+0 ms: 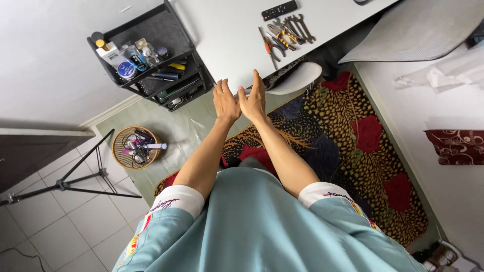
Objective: The person sits on the floor and organizes various items from a white table into a black rolling cart. They place books, small containers, and tools into the cart's shelves one by one.
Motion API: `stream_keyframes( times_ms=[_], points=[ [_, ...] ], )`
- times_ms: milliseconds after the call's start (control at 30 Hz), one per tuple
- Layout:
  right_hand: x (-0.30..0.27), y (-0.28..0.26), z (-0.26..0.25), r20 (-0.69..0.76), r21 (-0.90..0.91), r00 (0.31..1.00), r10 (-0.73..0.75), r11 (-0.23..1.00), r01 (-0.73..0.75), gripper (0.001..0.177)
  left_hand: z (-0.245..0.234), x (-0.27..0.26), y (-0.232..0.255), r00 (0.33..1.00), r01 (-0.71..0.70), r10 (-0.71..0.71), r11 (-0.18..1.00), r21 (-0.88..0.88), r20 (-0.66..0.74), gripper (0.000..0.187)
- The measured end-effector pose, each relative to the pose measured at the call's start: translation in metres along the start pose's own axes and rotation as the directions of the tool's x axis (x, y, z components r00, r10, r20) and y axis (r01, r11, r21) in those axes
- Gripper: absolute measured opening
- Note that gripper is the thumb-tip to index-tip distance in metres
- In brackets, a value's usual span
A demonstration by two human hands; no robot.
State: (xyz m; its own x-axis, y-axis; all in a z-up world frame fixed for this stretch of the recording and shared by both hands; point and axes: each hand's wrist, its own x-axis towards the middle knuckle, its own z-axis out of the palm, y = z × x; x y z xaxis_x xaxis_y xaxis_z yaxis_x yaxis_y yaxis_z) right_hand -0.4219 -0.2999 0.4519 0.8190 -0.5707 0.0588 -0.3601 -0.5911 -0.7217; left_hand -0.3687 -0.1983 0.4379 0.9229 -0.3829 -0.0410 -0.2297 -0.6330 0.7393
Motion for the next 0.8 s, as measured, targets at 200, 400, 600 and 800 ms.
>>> stream_keyframes(
  times_ms=[200,400,600,800],
  points=[
    [0.027,0.026,-0.024,-0.004,-0.007,0.997,0.077,0.997,-0.077,0.075,0.021,0.025,0.025,0.992,-0.010,0.005,0.999,0.043,0.128,0.070],
    [0.080,0.081,-0.050,0.003,-0.057,0.997,0.076,0.995,-0.076,0.055,0.059,0.064,0.049,0.969,0.050,-0.071,0.994,0.092,0.235,0.066],
    [0.166,0.150,-0.077,0.158,-0.122,0.978,0.137,0.986,-0.118,0.041,0.117,0.128,0.081,0.949,0.136,-0.173,0.979,0.153,0.262,0.059],
    [0.231,0.199,-0.090,0.225,-0.217,0.974,0.015,0.976,0.035,0.041,0.166,0.173,0.123,0.902,0.310,-0.361,0.923,0.228,0.236,0.057]
  ],
)
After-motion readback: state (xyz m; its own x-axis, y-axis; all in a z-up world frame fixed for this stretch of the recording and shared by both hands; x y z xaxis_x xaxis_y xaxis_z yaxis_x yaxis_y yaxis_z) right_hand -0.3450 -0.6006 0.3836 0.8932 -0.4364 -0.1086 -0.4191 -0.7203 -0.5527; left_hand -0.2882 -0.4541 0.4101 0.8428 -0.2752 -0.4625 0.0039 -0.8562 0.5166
